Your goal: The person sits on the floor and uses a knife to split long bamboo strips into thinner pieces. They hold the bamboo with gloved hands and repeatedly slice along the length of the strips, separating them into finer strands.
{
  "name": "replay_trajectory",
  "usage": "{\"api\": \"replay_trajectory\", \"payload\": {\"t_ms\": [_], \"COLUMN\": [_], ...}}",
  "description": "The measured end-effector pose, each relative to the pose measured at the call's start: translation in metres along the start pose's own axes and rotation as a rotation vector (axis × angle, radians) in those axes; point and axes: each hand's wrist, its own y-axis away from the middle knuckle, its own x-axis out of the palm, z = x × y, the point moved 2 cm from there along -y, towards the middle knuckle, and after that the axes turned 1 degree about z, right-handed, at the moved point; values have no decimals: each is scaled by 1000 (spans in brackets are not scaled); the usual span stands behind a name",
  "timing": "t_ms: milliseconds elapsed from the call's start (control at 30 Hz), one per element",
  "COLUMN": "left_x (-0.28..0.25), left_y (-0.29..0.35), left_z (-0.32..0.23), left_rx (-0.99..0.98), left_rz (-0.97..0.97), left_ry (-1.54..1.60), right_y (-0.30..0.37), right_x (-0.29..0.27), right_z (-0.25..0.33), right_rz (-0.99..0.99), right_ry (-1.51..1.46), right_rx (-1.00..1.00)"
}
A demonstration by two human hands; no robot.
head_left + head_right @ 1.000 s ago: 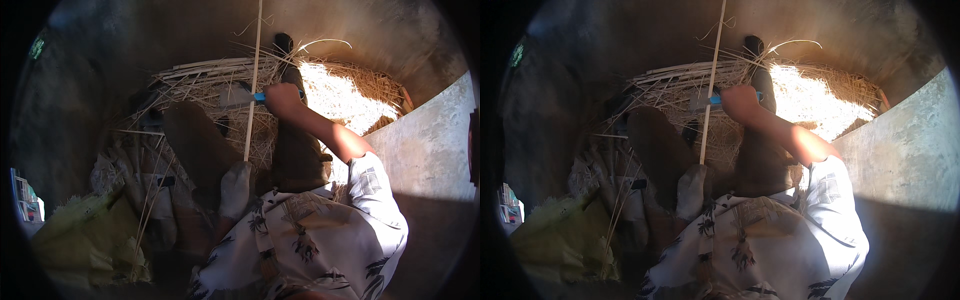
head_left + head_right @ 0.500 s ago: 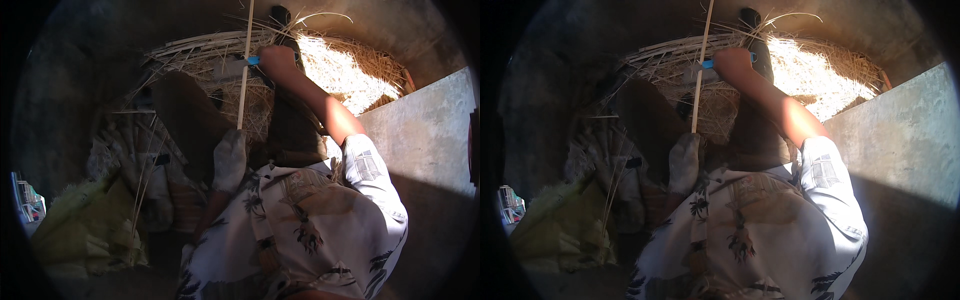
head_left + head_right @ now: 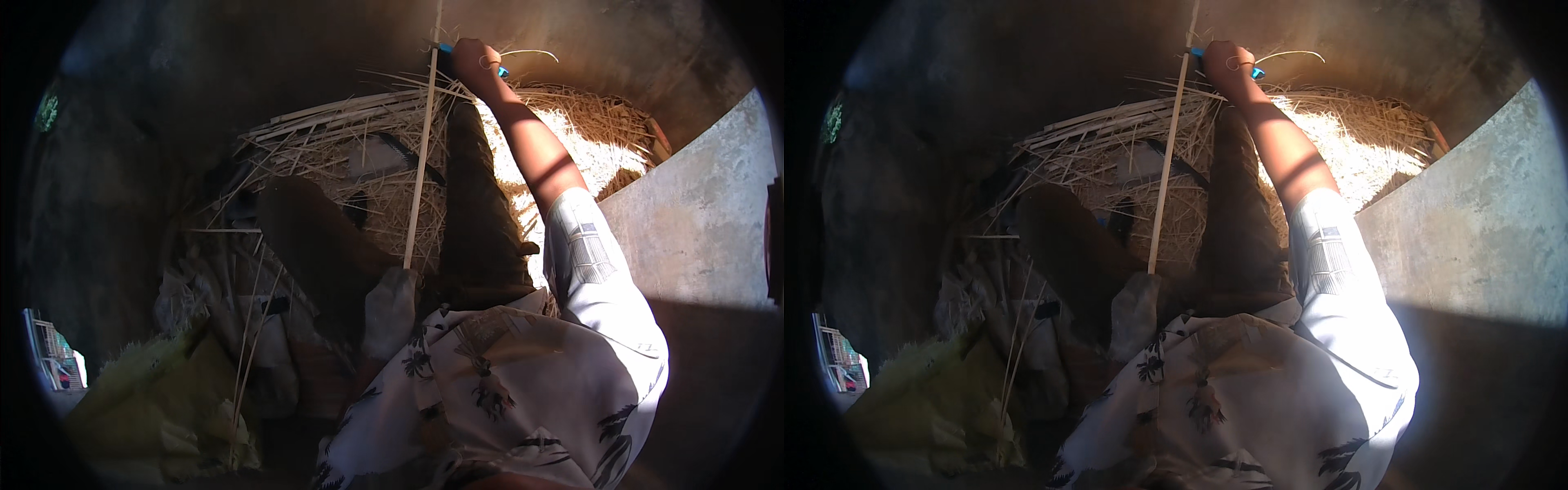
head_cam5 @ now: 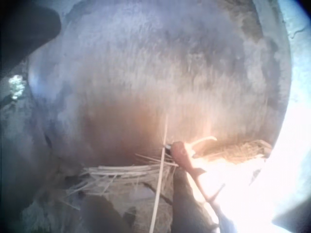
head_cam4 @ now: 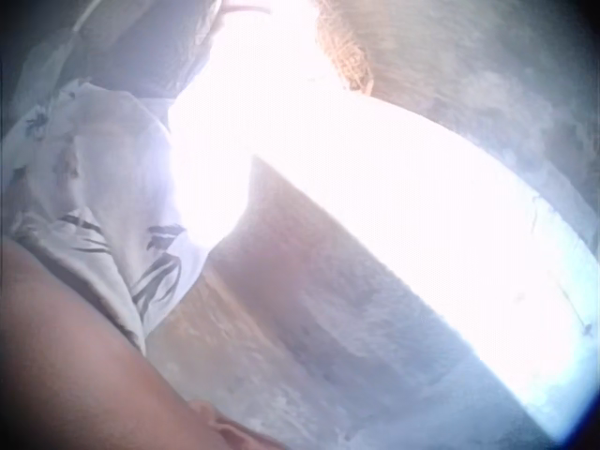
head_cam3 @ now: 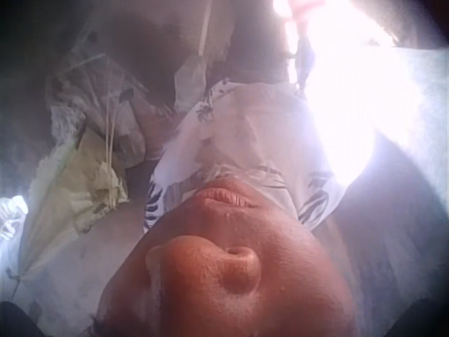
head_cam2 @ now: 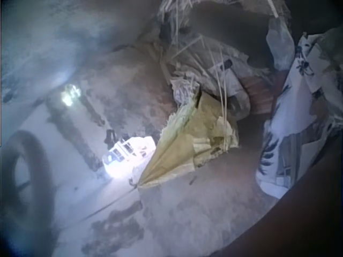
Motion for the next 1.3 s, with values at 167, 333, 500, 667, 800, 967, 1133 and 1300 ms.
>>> {"api": "replay_trajectory", "payload": {"t_ms": [167,333,500,667,800,967,1133,1300], "left_x": [-9,-18,-11,-13,-13,-16,-4,8], "left_y": [4,3,11,11,12,6,9,10], "left_z": [-8,-7,3,-8,-10,-15,-2,0], "left_rx": [51,-412,-653,-604,-336,-459,-384,-204], "left_rz": [-53,-119,-45,-50,-172,-50,-11,44], "left_ry": [13,568,1012,858,528,428,314,-75], "right_y": [9,113,239,163,77,10,77,187], "right_x": [12,8,-7,-32,-36,-46,-43,-19], "right_z": [3,57,76,61,46,3,35,47], "right_rz": [44,156,175,25,-85,-95,42,283], "right_ry": [-175,-183,-269,-214,-191,-97,-9,26], "right_rx": [147,-228,-454,-246,-166,-4,-282,-484]}}
